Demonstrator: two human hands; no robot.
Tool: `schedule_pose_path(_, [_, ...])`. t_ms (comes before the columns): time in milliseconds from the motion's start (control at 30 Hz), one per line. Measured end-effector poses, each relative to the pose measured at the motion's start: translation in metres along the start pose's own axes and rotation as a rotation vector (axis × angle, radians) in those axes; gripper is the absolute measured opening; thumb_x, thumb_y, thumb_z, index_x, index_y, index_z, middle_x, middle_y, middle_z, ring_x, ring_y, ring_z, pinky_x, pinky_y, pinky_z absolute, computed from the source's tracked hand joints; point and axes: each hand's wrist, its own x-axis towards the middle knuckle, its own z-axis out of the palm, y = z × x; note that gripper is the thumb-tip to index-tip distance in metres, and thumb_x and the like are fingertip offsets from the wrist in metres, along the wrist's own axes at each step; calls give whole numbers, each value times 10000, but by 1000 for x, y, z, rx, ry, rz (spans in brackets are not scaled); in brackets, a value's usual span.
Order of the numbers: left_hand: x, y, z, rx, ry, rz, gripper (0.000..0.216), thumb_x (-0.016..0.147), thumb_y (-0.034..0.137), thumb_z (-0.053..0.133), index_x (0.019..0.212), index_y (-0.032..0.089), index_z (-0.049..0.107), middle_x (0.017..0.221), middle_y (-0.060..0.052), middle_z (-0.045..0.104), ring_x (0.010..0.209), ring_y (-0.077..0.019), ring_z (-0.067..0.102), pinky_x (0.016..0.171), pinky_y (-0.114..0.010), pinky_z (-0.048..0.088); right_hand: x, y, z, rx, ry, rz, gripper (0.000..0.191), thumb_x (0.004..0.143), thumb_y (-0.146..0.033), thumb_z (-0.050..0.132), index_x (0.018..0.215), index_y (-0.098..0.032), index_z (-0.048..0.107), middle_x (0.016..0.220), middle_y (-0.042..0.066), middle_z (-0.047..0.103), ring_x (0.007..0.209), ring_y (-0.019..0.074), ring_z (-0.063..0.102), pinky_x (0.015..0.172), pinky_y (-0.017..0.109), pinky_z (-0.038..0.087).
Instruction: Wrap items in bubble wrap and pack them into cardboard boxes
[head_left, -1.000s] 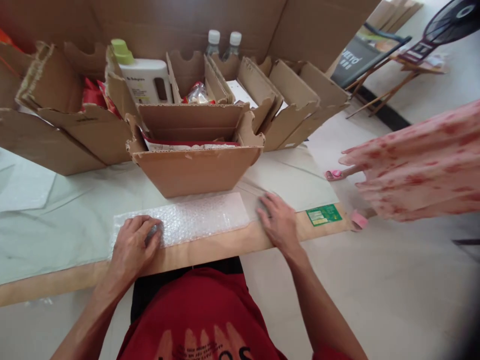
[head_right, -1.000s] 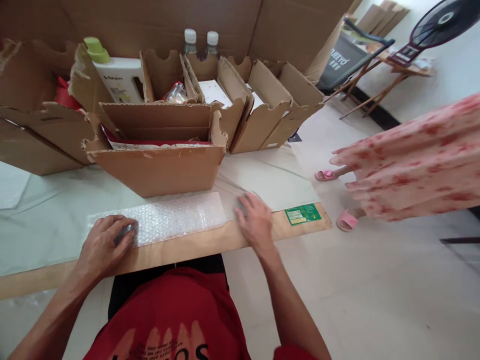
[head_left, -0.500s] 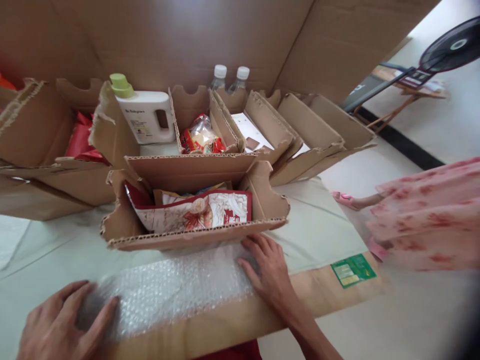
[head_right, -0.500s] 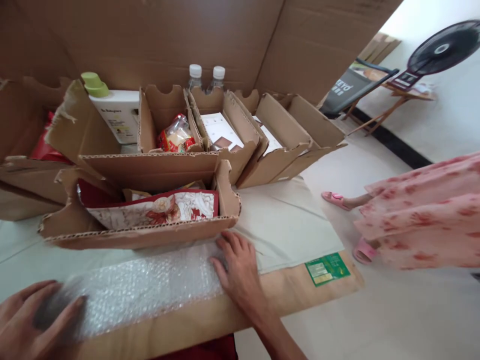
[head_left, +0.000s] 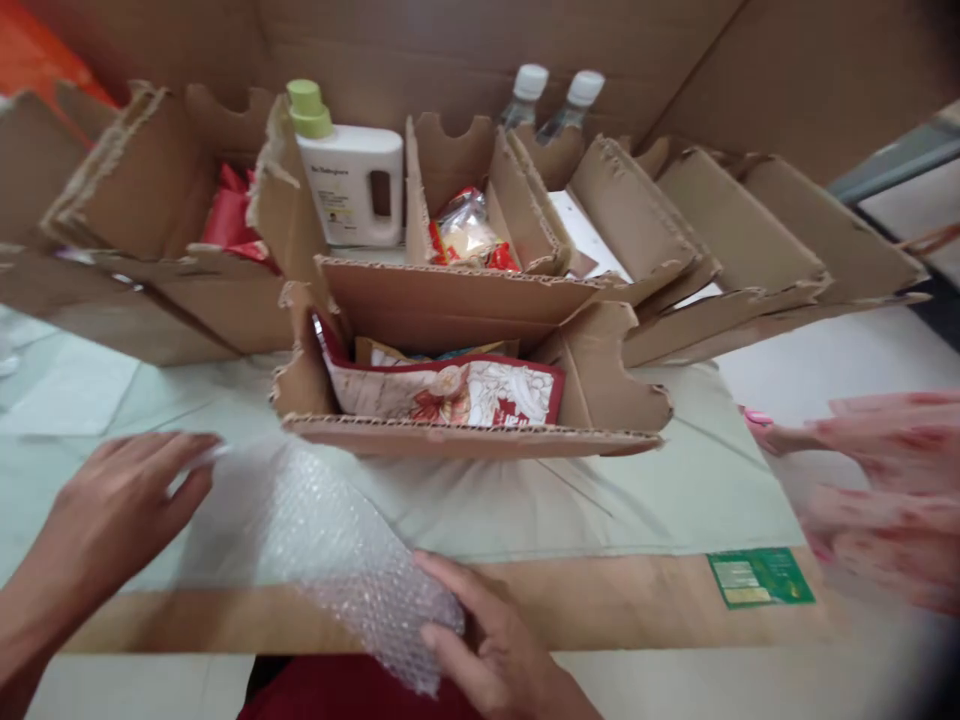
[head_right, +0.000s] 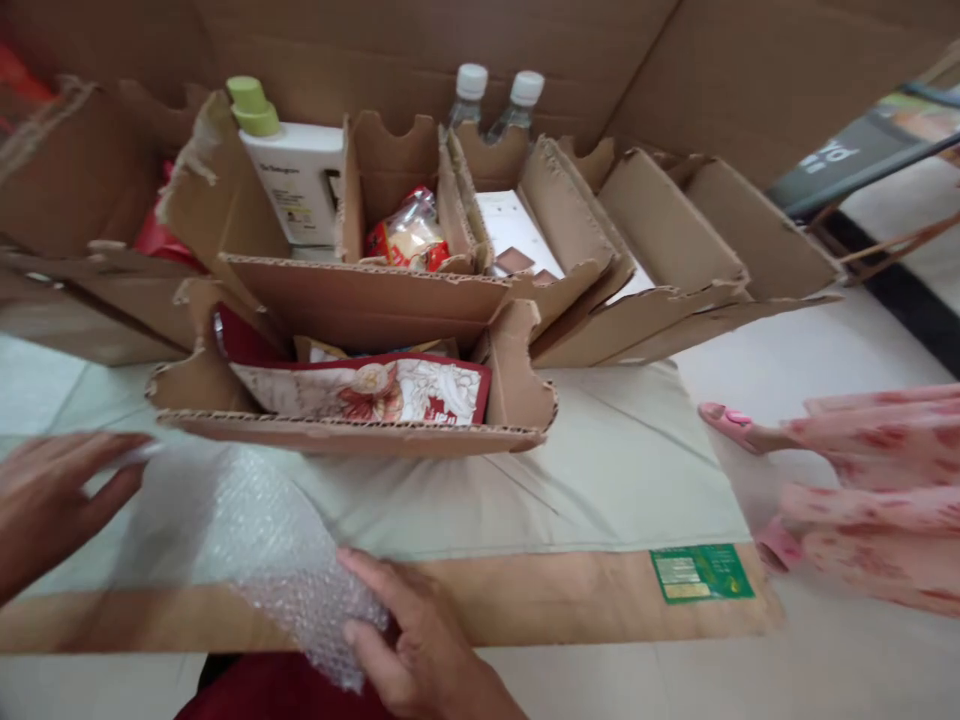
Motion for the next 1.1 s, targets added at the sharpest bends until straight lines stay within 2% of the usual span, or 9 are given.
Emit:
schedule_pose_path(67, [35,4,-5,225,-104,133,236,950,283,413,975,256,646,849,-19,699,806,-254,659,819,-414,485,5,-11,23,83,-106,17,513,899,-252,627,1409,-268,681,1318,87,733,1185,259,688,1060,387,522])
schedule_pose_path(167, [82,10,5,339,-255,247,202,897,172,437,833,211,624,742,-34,662,772,-237,657,776,-369,485,10,-25,51,171,-232,145,463,869,-288,656,1324,-261,737,1007,51,747,871,199,679,798,306,550])
schedule_pose_path(300, [111,18,25,289,-184,209,186,893,176,523,983,191,685,979,-145,736,995,-328,685,873,-459,516,14,-35,71,252,-307,305,609,820,-295,719,1425,-260,655,800,-18,614,693,127,538,666,250,458])
schedule_pose_path(467, [40,26,5,-84,-29,205,367,983,299,547,1331,206,619,1360,-160,668,1309,-346,595,1104,-547,464,11,-27,80,465,-340,265,632,820,-288,734,1440,-267,615,934,3,651,756,118,538,709,257,445])
schedule_pose_path(633, [-70,56,-32,-567,-365,125,715,958,708,512,1539,294,461,1528,-117,584,1451,-317,514,1120,-470,516,22,-28,73,739,-344,186,540,873,-338,769,1390,-280,627,1134,41,700,910,138,645,885,309,495])
schedule_pose_path(767, [-83,79,-21,-554,-103,-111,397,982,366,626,1372,297,606,1172,-65,761,1120,-222,714,903,-315,590,47,-41,70,832,-279,51,634,885,-428,781,1461,-297,552,1171,56,707,942,159,696,884,327,548])
schedule_pose_path(867, [-63,78,-1,-501,-20,-397,298,957,328,588,1225,240,684,991,-40,759,850,-177,720,689,-264,559,57,-43,72,717,-120,-43,748,928,-388,736,1580,-357,371,1260,71,698,969,172,725,779,302,580])
schedule_pose_path(933, [-52,70,12,-446,-31,-527,429,909,404,603,1280,198,666,920,-34,744,769,-184,689,662,-290,545,56,-39,71,474,59,-130,611,980,-302,665,1542,-351,430,1202,57,720,919,158,720,789,307,589])
schedule_pose_path(1100, [-48,55,35,-364,-52,-523,628,882,396,605,1465,175,530,811,5,706,727,-185,645,796,-353,547,63,-35,68,-367,233,-485,357,990,-120,562,1315,-238,652,1203,102,728,1119,237,653,969,417,557])
